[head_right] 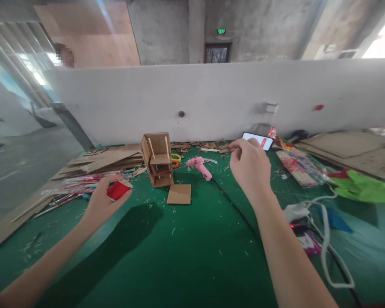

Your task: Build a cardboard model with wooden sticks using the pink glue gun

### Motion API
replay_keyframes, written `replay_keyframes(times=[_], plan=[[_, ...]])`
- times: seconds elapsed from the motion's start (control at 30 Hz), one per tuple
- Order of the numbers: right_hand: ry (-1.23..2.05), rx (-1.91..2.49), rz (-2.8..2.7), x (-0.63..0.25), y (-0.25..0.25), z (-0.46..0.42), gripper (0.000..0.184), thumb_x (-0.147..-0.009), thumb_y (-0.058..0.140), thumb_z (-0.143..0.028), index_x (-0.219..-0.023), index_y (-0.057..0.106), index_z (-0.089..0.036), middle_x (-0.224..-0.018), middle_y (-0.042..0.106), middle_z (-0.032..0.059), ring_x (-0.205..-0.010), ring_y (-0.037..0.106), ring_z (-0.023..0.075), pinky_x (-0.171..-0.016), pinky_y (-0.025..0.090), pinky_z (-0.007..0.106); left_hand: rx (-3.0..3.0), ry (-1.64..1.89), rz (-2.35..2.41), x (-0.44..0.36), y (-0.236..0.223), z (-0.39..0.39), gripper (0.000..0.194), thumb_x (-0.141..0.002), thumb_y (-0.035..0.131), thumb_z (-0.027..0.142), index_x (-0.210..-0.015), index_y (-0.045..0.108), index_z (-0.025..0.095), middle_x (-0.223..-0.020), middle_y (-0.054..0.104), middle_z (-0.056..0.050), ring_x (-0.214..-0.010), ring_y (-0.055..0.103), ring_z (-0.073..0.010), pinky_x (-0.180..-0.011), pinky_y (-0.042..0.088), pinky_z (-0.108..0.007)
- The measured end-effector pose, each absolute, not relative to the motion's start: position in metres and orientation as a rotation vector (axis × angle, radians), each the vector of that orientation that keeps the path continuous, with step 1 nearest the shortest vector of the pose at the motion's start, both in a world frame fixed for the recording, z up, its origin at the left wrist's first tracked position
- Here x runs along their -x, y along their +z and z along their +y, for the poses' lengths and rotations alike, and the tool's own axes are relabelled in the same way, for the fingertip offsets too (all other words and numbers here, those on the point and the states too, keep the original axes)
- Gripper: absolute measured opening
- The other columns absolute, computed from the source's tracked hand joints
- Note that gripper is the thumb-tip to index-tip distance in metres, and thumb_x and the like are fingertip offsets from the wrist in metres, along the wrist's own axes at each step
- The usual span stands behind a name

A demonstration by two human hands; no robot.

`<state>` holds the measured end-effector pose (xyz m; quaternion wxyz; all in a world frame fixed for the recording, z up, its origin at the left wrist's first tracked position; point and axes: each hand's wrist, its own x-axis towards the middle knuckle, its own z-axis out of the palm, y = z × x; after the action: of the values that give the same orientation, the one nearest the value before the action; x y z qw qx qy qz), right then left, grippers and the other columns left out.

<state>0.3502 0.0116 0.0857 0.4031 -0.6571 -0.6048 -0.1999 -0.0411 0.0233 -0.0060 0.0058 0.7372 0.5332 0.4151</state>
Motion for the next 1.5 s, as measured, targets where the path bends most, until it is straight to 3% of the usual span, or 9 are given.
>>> replay_keyframes(times=[0.23, 0.43, 0.53, 0.63, 0.7, 0.8, 1.03, 1.27, 1.5], plan=[[-0.632, 1.879, -1.657, -0.337, 0.063, -0.02, 0.026, -0.087, 0.048, -0.024, -0.104, 0.066, -0.017, -0.111, 0.062, 0.017, -0.111, 0.052, 0.0376, -0.091, 0.04, 0.056, -2.627, 0.739, 1.72, 0.026, 0.007, 0.015, 0.041, -0.088, 0.055, 0.032, -0.126, 0.041, 0.022, -0.126, 0.058, -0.01, -0.103, 0.065, -0.0279, -0.079, 0.055, -0.039], [0.697, 1.264, -1.885, -0.266, 0.043, -0.028, 0.053, -0.091, 0.054, -0.044, -0.138, 0.041, -0.024, -0.136, 0.054, 0.0128, -0.126, 0.051, 0.0249, -0.104, 0.043, 0.045, -3.044, 0.579, 1.511, -0.008, 0.031, 0.002, 0.038, -0.09, 0.05, 0.025, -0.127, 0.04, 0.02, -0.132, 0.053, -0.014, -0.112, 0.062, -0.0312, -0.085, 0.057, -0.043], [1.099, 1.083, -1.736, -0.231, 0.018, -0.017, 0.071, -0.084, 0.064, -0.045, -0.143, 0.033, -0.022, -0.137, 0.052, 0.0156, -0.125, 0.053, 0.0236, -0.096, 0.049, 0.04, -3.079, 0.603, 1.339, -0.026, 0.04, -0.003, 0.049, -0.085, 0.053, 0.025, -0.131, 0.037, 0.018, -0.135, 0.046, -0.017, -0.122, 0.055, -0.0328, -0.093, 0.055, -0.044], [1.227, 1.086, -1.699, -0.212, -0.003, -0.006, 0.046, -0.088, 0.059, -0.038, -0.128, 0.05, -0.018, -0.101, 0.066, 0.0082, -0.088, 0.065, 0.0185, -0.073, 0.053, 0.032, -3.073, 0.614, 1.254, -0.035, 0.044, -0.002, 0.058, -0.083, 0.05, 0.017, -0.138, 0.031, 0.016, -0.139, 0.04, -0.018, -0.13, 0.047, -0.0334, -0.103, 0.048, -0.047], [1.2, 1.129, -1.72, -0.21, -0.01, -0.003, 0.025, -0.094, 0.047, -0.034, -0.105, 0.061, -0.018, -0.077, 0.063, 0.0022, -0.067, 0.059, 0.0154, -0.061, 0.047, 0.028, -3.051, 0.624, 1.254, -0.034, 0.042, 0.002, 0.059, -0.085, 0.048, 0.014, -0.14, 0.027, 0.017, -0.139, 0.039, -0.018, -0.133, 0.044, -0.0326, -0.107, 0.044, -0.048], [1.001, 1.19, -1.73, -0.217, -0.01, -0.004, 0.03, -0.095, 0.04, -0.032, -0.081, 0.063, -0.019, -0.075, 0.063, 0.0024, -0.069, 0.058, 0.0165, -0.061, 0.042, 0.027, -2.915, 0.635, 1.292, -0.026, 0.033, 0.012, 0.053, -0.087, 0.053, 0.02, -0.136, 0.031, 0.019, -0.135, 0.041, -0.016, -0.128, 0.048, -0.0302, -0.104, 0.046, -0.045], [0.728, 1.384, -1.802, -0.232, -0.005, -0.006, 0.034, -0.093, 0.04, -0.031, -0.066, 0.057, -0.02, -0.063, 0.058, 0.0012, -0.06, 0.051, 0.0165, -0.055, 0.03, 0.027, -2.666, 0.473, 1.277, -0.012, 0.005, 0.025, 0.041, -0.085, 0.065, 0.04, -0.119, 0.047, 0.026, -0.126, 0.054, -0.006, -0.093, 0.065, -0.0233, -0.077, 0.054, -0.036], [0.51, 1.611, -1.843, -0.237, -0.017, 0.003, 0.032, -0.083, 0.043, -0.019, -0.051, 0.039, -0.022, -0.053, 0.049, 0.0002, -0.054, 0.045, 0.0151, -0.054, 0.026, 0.029, -2.551, 0.469, 1.248, -0.011, -0.01, 0.025, 0.046, -0.08, 0.07, 0.045, -0.118, 0.053, 0.027, -0.123, 0.056, -0.004, -0.098, 0.065, -0.0226, -0.081, 0.052, -0.034], [0.372, 1.809, -1.876, -0.24, -0.018, 0.0, 0.026, -0.084, 0.044, -0.019, -0.058, 0.048, -0.021, -0.06, 0.055, 0.0029, -0.055, 0.049, 0.0157, -0.053, 0.026, 0.029, -2.446, 0.511, 1.224, -0.018, -0.015, 0.022, 0.042, -0.078, 0.072, 0.041, -0.114, 0.055, 0.026, -0.117, 0.055, -0.004, -0.098, 0.063, -0.0215, -0.087, 0.052, -0.036]])
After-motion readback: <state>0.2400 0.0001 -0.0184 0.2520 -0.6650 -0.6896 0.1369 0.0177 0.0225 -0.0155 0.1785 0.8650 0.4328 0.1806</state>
